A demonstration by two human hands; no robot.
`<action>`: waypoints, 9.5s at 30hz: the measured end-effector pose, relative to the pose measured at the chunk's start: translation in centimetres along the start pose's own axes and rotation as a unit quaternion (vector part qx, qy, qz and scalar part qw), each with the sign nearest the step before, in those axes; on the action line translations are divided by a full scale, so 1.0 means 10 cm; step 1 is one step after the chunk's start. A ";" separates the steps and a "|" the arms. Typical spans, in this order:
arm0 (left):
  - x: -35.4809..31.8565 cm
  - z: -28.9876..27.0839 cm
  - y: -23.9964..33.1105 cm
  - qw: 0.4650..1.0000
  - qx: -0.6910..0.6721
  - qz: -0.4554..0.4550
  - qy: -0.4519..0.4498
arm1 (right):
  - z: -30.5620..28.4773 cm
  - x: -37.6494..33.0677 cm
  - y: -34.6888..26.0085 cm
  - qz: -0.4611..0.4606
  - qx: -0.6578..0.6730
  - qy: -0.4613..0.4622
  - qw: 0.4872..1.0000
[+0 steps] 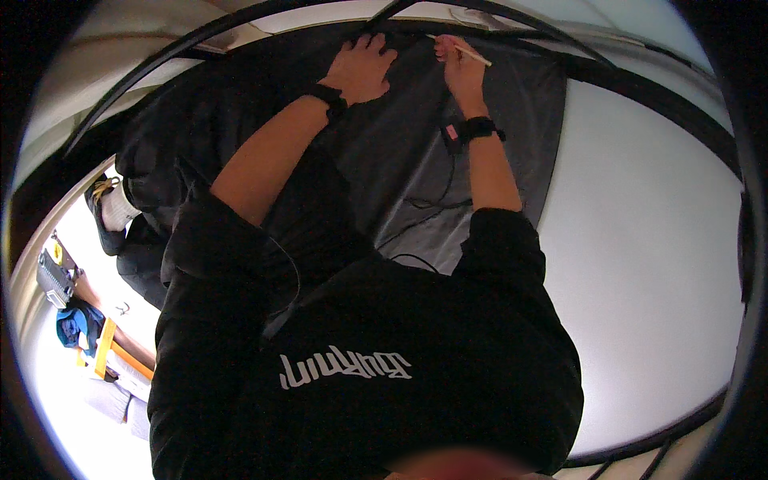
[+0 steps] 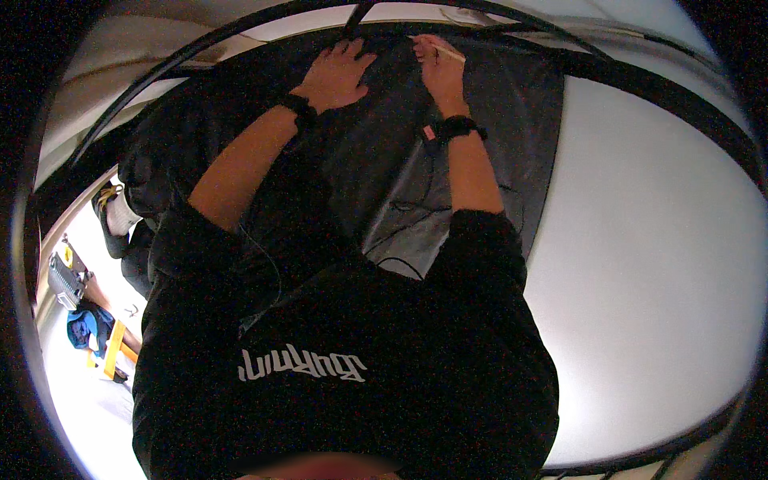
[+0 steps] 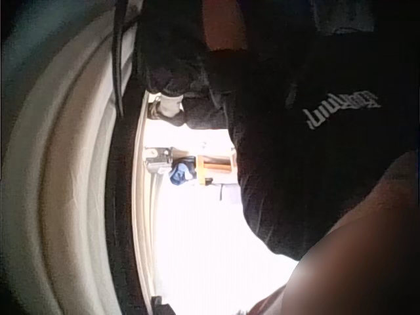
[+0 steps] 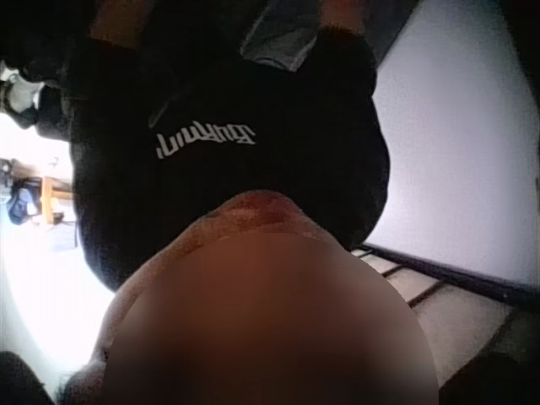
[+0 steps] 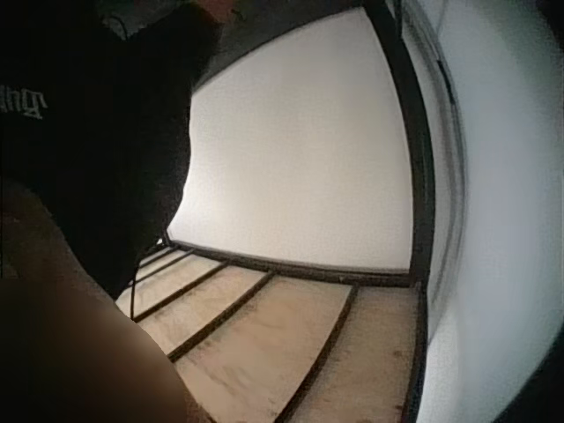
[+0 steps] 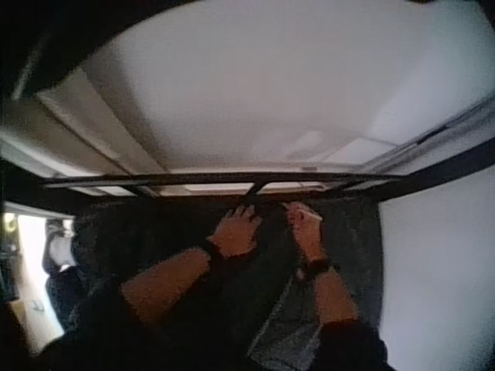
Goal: The person assembles a small indoor tent by inserting a thin rod into the fabric sleeve and then attaching the fabric cover to the metal frame. They walk to retrieve the rod, return to the tent, and secure the cover around the frame.
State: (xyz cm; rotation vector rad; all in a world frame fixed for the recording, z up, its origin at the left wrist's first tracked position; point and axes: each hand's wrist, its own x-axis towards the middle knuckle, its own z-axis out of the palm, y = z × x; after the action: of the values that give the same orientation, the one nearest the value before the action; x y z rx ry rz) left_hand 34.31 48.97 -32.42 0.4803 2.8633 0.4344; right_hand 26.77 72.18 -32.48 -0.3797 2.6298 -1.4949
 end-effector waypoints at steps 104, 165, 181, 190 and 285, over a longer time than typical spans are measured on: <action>0.09 -0.66 -1.34 0.980 -0.100 0.053 -0.162 | 0.47 -2.24 -0.36 0.165 -0.352 0.112 0.915; -3.80 0.37 -3.20 0.983 0.104 0.148 0.014 | 4.62 -7.72 -3.03 0.441 -0.289 0.228 0.818; -5.62 0.73 -0.62 0.817 0.046 0.552 -0.162 | 5.36 -9.87 -3.73 0.663 -0.237 0.505 0.500; -7.84 1.16 1.23 0.705 -0.131 0.544 -0.435 | 4.73 -10.37 -3.96 0.506 -0.086 0.642 0.570; -10.03 2.28 2.64 0.727 0.052 0.490 -0.478 | 4.18 -13.51 -3.40 0.447 0.382 0.739 0.328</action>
State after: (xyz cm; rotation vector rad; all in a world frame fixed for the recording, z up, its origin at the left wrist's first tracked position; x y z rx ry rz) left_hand 140.37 43.85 -30.14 1.6488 1.4386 0.0718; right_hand 171.25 55.84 -30.57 2.9965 0.7684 -2.3228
